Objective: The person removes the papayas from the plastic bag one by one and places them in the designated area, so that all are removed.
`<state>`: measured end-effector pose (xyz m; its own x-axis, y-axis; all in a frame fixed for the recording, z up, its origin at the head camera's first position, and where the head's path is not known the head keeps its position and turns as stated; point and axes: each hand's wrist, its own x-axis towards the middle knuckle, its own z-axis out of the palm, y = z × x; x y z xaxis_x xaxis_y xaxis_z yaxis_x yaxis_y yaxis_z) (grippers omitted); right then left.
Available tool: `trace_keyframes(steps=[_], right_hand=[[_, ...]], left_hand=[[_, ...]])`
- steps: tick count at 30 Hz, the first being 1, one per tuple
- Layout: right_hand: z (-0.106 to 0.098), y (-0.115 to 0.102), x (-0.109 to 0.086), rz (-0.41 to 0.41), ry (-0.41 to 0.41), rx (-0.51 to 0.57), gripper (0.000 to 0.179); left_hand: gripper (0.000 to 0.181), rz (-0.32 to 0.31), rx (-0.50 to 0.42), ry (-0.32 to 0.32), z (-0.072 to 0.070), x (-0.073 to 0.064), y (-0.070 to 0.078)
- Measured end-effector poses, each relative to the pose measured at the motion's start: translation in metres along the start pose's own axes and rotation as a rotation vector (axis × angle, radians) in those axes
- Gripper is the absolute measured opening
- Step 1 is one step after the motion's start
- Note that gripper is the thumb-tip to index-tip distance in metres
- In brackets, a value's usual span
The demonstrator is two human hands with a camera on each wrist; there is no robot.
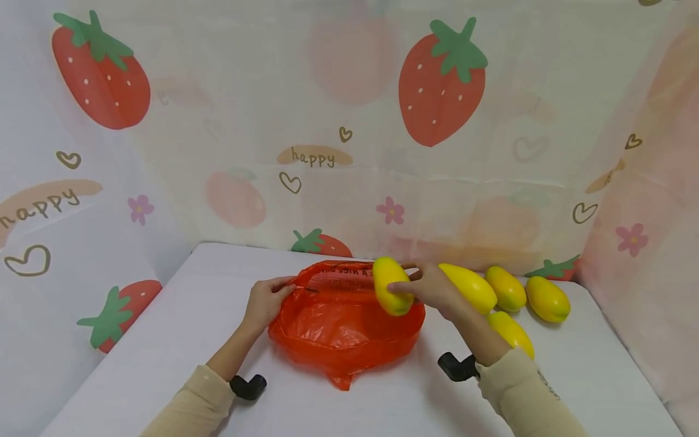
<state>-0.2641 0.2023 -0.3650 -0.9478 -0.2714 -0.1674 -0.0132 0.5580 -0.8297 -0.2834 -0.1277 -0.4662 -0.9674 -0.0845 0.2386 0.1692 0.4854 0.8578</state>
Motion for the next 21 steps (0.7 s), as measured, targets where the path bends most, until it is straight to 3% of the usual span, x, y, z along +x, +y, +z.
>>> trace_keyframes(steps=[9, 15, 21], right_hand=[[-0.022, 0.007, -0.014, -0.021, 0.008, 0.042, 0.070], [-0.037, 0.013, -0.023, 0.013, 0.055, -0.051, 0.079], [-0.050, 0.019, -0.033, 0.029, 0.067, -0.070, 0.080]], left_hand=[[0.024, -0.012, 0.000, 0.006, -0.001, 0.001, 0.001], [0.024, -0.021, -0.003, 0.020, -0.002, 0.002, 0.001], [0.024, -0.025, 0.005, 0.020, -0.001, 0.000, 0.002]])
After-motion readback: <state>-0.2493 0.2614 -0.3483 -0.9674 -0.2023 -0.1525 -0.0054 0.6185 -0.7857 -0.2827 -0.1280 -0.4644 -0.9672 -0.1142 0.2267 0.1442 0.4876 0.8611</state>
